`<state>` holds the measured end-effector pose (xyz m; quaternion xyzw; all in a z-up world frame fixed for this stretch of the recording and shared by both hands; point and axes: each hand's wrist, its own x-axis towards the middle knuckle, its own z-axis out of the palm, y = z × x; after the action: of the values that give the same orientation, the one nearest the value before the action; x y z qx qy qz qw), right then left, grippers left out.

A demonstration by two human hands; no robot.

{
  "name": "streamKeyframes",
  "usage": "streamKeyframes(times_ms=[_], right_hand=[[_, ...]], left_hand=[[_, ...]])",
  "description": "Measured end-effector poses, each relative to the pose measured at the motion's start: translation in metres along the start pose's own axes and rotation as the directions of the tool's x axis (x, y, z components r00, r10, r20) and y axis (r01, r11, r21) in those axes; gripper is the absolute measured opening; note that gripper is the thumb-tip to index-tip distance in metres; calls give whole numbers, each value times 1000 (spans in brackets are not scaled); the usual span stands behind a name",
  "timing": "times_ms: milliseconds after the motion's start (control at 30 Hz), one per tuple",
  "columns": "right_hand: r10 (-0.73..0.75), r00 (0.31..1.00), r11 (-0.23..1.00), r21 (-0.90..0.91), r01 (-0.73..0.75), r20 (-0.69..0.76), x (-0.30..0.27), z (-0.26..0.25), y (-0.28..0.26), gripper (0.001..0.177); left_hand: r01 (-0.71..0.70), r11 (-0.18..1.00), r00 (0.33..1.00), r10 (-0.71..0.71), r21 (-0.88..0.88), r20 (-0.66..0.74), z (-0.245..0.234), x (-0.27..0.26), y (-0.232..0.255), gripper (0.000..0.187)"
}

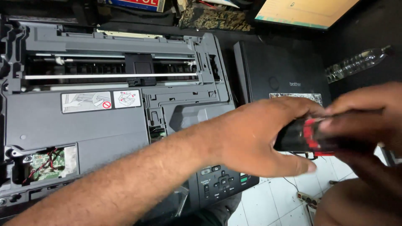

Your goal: The person uses a red and black multi-bit screwdriver to remove screws from the top and front panels of a Brother DCP-J125 printer. They detach the control panel assembly and place it aside, then continue to unscrew fasteners from the printer's chassis.

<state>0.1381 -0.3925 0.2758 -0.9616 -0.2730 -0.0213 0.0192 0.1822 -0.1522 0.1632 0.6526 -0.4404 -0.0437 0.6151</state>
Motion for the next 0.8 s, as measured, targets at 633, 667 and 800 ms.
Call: streamKeyframes(times_ms=[633,667,800], right_hand=[[-419,805,346,745,570,-421,45,80,45,69],[-551,700,-22,847,531,-454,56,85,49,69],[-334,804,371,716,591,-491,36,83,18,40]], left_hand=[[148,977,962,-107,-152,250,-1,1,-13,54],[137,969,967,-85,-207,241,-3,2,-16,34],[137,940,982,-87,-312,168,5,0,-14,42]])
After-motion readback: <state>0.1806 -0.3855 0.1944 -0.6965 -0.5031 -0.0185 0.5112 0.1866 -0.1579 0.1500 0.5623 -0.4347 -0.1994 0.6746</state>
